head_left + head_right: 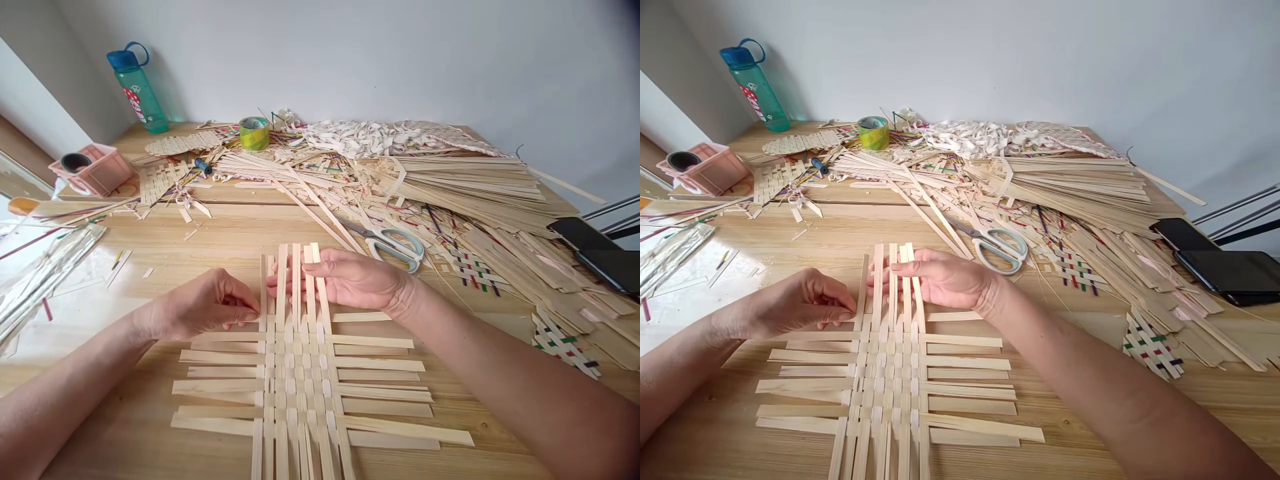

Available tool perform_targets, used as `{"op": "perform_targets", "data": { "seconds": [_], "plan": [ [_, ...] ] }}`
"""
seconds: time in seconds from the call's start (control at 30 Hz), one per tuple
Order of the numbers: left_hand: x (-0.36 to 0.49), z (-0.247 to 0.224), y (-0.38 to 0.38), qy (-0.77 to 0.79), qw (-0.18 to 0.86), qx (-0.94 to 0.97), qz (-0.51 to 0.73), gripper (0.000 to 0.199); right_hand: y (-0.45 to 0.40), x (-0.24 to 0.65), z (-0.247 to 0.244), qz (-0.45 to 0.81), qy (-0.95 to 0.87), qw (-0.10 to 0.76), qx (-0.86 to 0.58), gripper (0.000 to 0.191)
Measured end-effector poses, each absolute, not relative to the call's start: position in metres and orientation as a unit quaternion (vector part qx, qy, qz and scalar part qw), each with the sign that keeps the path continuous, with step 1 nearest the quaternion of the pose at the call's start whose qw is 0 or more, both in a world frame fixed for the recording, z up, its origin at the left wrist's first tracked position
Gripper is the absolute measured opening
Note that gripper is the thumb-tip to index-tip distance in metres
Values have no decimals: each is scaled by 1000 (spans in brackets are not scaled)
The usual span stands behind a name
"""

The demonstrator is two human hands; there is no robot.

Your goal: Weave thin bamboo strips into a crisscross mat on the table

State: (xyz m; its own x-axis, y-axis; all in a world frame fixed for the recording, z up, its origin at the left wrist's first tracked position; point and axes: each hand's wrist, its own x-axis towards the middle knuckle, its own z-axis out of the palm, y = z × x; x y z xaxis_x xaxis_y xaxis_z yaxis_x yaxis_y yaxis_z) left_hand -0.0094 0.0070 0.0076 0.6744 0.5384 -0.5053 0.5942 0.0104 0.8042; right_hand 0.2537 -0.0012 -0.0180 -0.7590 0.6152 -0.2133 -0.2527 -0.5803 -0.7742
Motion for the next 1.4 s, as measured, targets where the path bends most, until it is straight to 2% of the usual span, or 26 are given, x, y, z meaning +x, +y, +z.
{"op": "perform_targets", "data": {
  "seconds": [0.4, 0.63, 0.87, 1.2, 1.4],
  "plan": [
    [-13, 7, 12, 384, 583, 716, -28, 24, 1, 253, -21, 873, -347, 227, -255, 29],
    [-13, 17, 12, 405, 536, 738, -63, 25, 1, 253, -21, 880, -329, 227, -256, 30],
    [-19, 16, 21, 405, 580, 704, -53, 22, 2, 251, -17, 875, -324, 235, -272, 35],
    [-15, 17, 13, 392, 553, 732, -63, 29, 2, 250, -17, 872, -332, 231, -276, 36],
    [-23, 26, 23, 421, 549, 719, -70, 42, 2, 252, -17, 866, -341, 228, -286, 36]
  ]
}}
